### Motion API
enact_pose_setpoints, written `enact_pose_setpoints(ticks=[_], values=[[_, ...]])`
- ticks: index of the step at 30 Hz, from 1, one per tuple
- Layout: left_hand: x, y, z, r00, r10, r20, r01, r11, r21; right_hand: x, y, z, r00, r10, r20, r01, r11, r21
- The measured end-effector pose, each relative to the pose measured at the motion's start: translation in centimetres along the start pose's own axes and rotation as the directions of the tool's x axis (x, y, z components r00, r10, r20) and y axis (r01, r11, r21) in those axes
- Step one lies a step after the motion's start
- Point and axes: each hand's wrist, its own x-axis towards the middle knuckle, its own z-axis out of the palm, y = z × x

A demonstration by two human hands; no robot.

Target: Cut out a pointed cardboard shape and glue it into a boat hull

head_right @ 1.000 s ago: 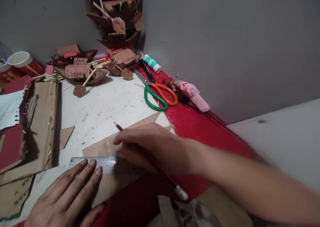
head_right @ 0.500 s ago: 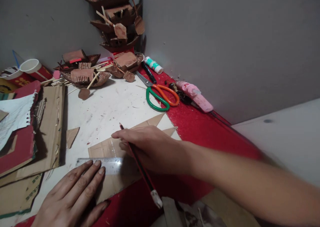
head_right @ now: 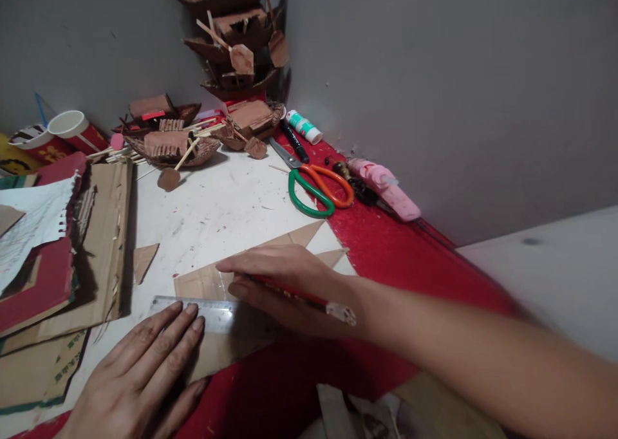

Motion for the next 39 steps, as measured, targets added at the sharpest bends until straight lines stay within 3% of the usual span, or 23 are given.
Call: enact_pose_setpoints(ticks=[9, 14, 24, 33, 39], values=[[0.0, 0.0, -0.2, 0.999, -0.001, 0.046, 0.0, 1.0, 0.013, 0.4, -0.5, -0.7, 0.993, 0.095, -0.071, -0.099, 0.994, -0.05], [-0.2, -0.1, -0.4, 1.0, -0.001, 0.011, 0.001, 1.0, 0.004, 0.6, -0.3, -0.1, 0.985, 0.167, -0.037, -0.169, 0.985, -0.03], [-1.0, -2.0, 0.2, 0.985, -0.151, 0.081, 0.151, 0.988, 0.01, -0.4, 1.8, 0.6, 1.0, -0.02, -0.018, 0.017, 0.99, -0.138], [-0.9, -1.7, 0.3, 0.991, -0.126, 0.055, 0.13, 0.989, -0.076, -0.6, 2.0, 0.5, 0.999, -0.026, -0.023, 0.022, 0.988, -0.154], [-0.7, -1.4, -0.4, 0.971, -0.219, 0.101, 0.232, 0.962, -0.144, -0.5, 2.0, 0.7, 0.998, -0.041, -0.055, 0.034, 0.992, -0.119]])
